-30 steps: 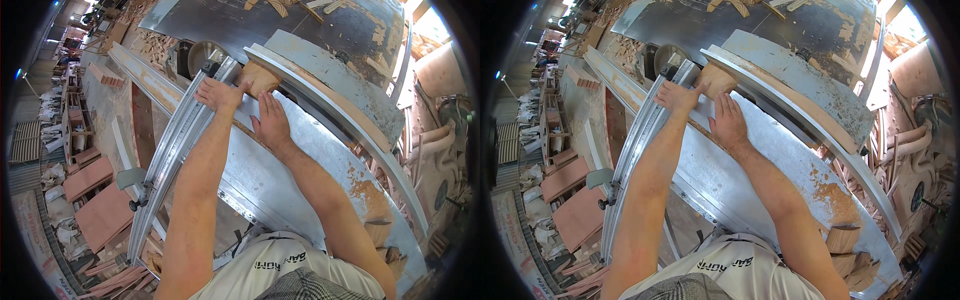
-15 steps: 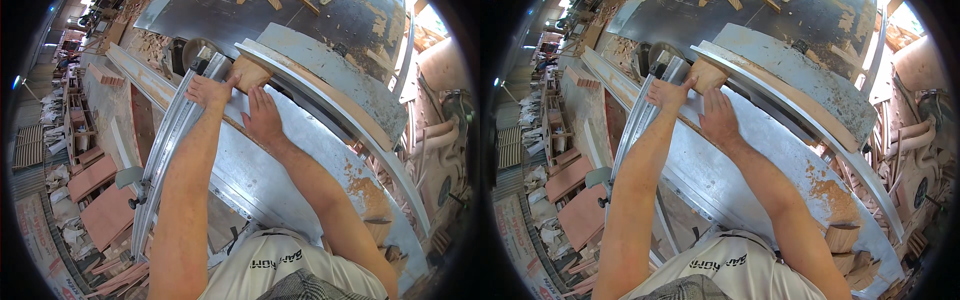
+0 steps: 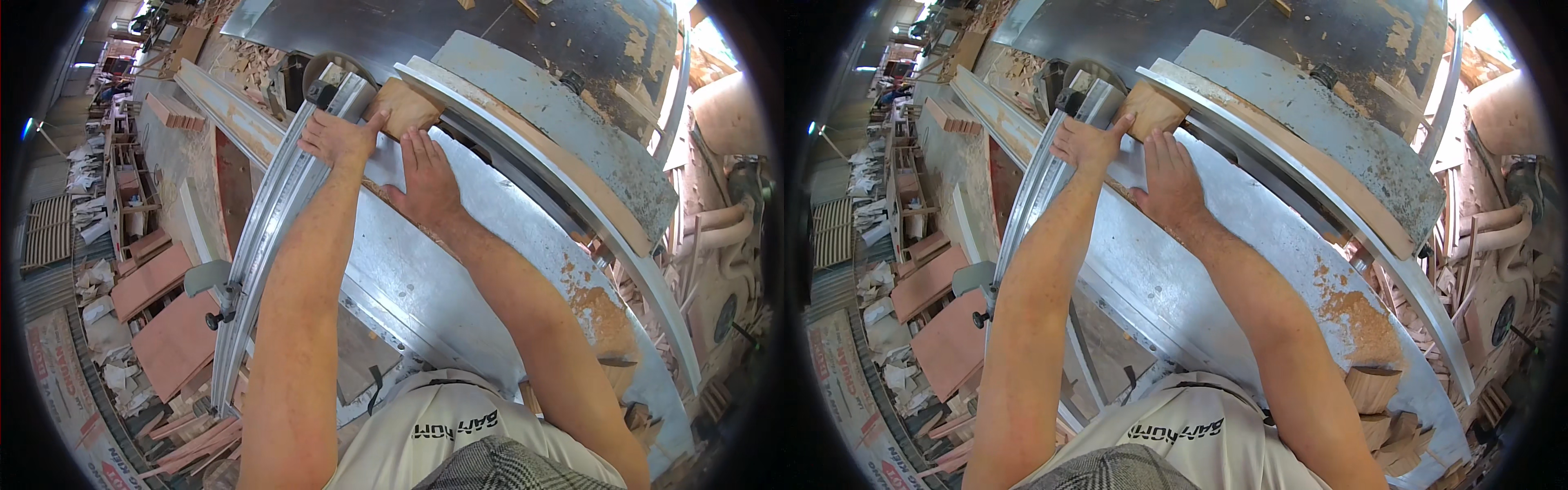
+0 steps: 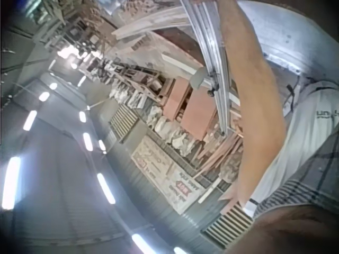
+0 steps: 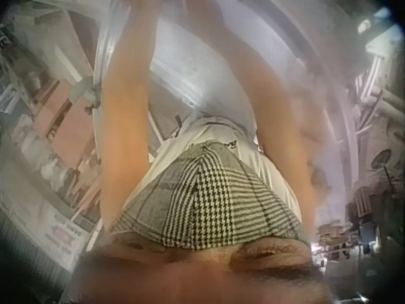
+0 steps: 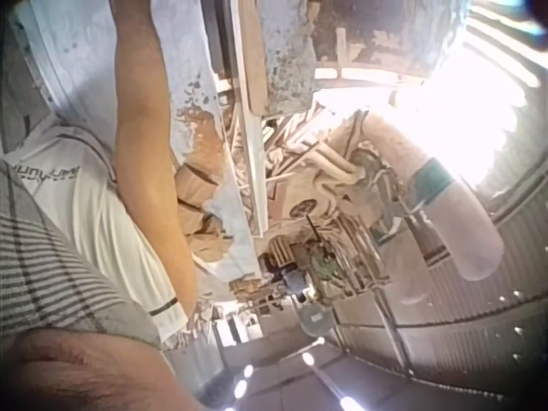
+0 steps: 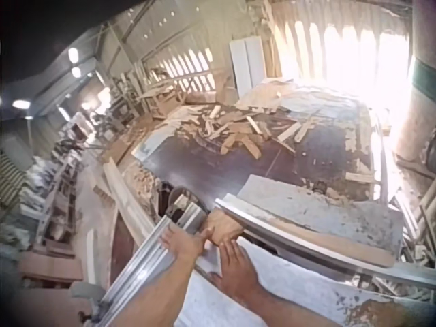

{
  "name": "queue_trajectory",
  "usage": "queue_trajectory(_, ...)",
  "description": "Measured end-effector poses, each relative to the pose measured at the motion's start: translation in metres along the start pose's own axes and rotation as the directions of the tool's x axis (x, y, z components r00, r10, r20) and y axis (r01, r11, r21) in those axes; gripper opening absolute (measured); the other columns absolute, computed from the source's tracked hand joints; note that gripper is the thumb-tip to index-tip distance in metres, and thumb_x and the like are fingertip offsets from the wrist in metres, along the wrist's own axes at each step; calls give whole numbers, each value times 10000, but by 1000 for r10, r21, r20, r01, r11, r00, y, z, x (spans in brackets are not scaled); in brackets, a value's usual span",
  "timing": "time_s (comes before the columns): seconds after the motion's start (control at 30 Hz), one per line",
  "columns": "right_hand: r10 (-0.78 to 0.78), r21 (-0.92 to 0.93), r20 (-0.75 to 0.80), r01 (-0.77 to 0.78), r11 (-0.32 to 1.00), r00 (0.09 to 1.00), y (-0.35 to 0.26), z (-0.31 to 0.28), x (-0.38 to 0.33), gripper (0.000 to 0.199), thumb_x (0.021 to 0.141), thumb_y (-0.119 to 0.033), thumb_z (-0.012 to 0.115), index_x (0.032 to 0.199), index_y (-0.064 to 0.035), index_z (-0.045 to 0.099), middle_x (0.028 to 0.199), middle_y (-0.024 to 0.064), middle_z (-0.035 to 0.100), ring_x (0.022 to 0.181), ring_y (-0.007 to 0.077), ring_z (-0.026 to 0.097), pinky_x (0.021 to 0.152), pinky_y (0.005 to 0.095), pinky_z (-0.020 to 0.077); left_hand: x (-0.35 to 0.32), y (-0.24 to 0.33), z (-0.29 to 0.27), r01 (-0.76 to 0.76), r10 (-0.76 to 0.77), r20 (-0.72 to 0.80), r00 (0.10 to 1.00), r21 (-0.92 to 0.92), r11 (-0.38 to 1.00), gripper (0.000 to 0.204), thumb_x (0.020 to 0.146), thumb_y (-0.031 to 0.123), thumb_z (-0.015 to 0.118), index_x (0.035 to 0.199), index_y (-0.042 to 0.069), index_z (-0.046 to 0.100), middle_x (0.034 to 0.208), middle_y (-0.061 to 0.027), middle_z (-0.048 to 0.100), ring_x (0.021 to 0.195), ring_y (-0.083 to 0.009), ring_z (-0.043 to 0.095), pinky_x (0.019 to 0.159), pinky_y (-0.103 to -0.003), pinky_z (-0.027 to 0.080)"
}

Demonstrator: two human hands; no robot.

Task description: Using a sliding table saw to cut small wooden blocks.

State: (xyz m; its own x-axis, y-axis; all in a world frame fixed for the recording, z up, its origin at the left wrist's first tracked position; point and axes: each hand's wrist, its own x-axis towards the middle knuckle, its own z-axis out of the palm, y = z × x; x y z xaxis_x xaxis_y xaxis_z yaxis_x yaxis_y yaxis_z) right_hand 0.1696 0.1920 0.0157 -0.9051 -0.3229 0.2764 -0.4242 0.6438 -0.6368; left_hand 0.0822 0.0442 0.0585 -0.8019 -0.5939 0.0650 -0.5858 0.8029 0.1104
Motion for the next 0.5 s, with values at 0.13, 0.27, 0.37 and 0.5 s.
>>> queue_trajectory(0.13, -9, -6, 6, 9, 1000, 1000, 2, 3, 0, 933, 815, -365, 797, 1485, 127, 372, 1582, 306, 346, 1490, 419, 327, 1246, 481, 254, 1, -1, 3, -9, 9, -21, 1000, 2, 1000, 1205, 599, 755, 838, 1367, -54, 380, 1470, -254, 429, 1467, -396, 282, 1259, -551, 56)
queue_trajectory(0.27, -14, -3, 1, 14, 1000, 1000, 2, 4, 0, 928, 816, -371, 797, 1477, 129, 382, 1581, 306, 346, 1486, 420, 332, 1245, 482, 253, 2, -3, 7, -17, 19, -76, 997, 24, 1000, 1211, 598, 766, 831, 1363, -59, 382, 1462, -251, 435, 1460, -394, 288, 1260, -546, 58)
queue_trajectory(0.37, -12, -14, 2, 12, 1000, 1000, 4, 5, 1, 927, 814, -371, 799, 1475, 131, 385, 1581, 305, 345, 1484, 420, 335, 1244, 481, 255, 2, -2, 6, -12, 13, -45, 999, 12, 1000, 1215, 599, 769, 830, 1363, -61, 378, 1460, -252, 434, 1465, -396, 281, 1259, -549, 57)
queue_trajectory(0.5, -9, -30, 5, 9, 999, 1000, 5, 8, 3, 920, 818, -371, 794, 1473, 132, 389, 1580, 307, 346, 1485, 419, 337, 1243, 480, 257, 4, -1, 6, -6, 6, -29, 1000, 5, 1000, 1216, 599, 769, 831, 1361, -58, 371, 1463, -259, 427, 1470, -399, 275, 1260, -552, 54)
